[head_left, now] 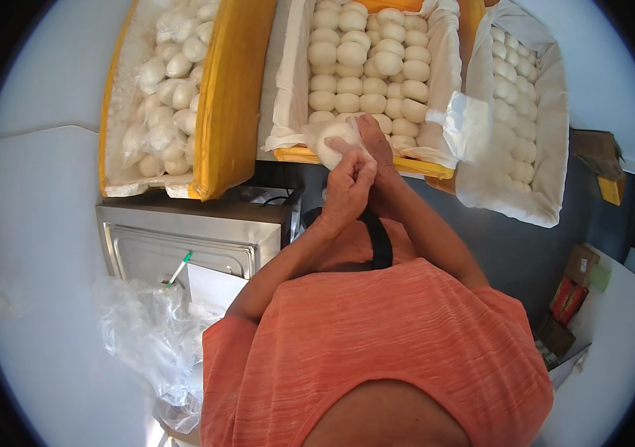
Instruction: The person repeatedly picks up small white dough balls from a yellow crate and places them into clear plastic bags. They then tie the bags shut and set them aside, continuing the process with the remaining dough balls.
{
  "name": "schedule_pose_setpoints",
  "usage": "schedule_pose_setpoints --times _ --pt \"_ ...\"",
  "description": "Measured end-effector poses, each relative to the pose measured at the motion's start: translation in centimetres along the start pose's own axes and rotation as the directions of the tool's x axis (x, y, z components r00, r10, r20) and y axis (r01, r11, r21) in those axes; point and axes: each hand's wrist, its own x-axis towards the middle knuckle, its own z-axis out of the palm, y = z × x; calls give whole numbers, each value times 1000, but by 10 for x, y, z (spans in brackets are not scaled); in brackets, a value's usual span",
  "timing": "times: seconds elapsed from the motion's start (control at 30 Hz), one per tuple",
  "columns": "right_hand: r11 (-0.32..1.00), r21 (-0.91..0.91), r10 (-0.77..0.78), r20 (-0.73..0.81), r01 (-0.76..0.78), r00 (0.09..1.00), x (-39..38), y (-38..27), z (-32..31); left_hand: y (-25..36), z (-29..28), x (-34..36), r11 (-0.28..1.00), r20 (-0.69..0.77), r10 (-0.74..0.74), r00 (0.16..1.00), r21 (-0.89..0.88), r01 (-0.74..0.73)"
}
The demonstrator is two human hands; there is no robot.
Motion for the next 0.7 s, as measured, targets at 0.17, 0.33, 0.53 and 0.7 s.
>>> schedule_pose_setpoints --times 0.17,0.33,0.53,0.7 --pt "981 -138 176 324 -137 930 26 7 -23 1 -58 21 760 -38 -301 953 -613 216" --pt "973 173 45 504 -152 863 43 36 -18 4 -102 34 685 -86 -351 932 -702 193" --pt "988 131 34 328 -82 944 35 -20 11 5 -105 36 749 -36 -355 934 -608 261" --pt "965 21 -261 -16 262 965 8 -28 27 8 -107 39 842 -73 -289 955 -495 216"
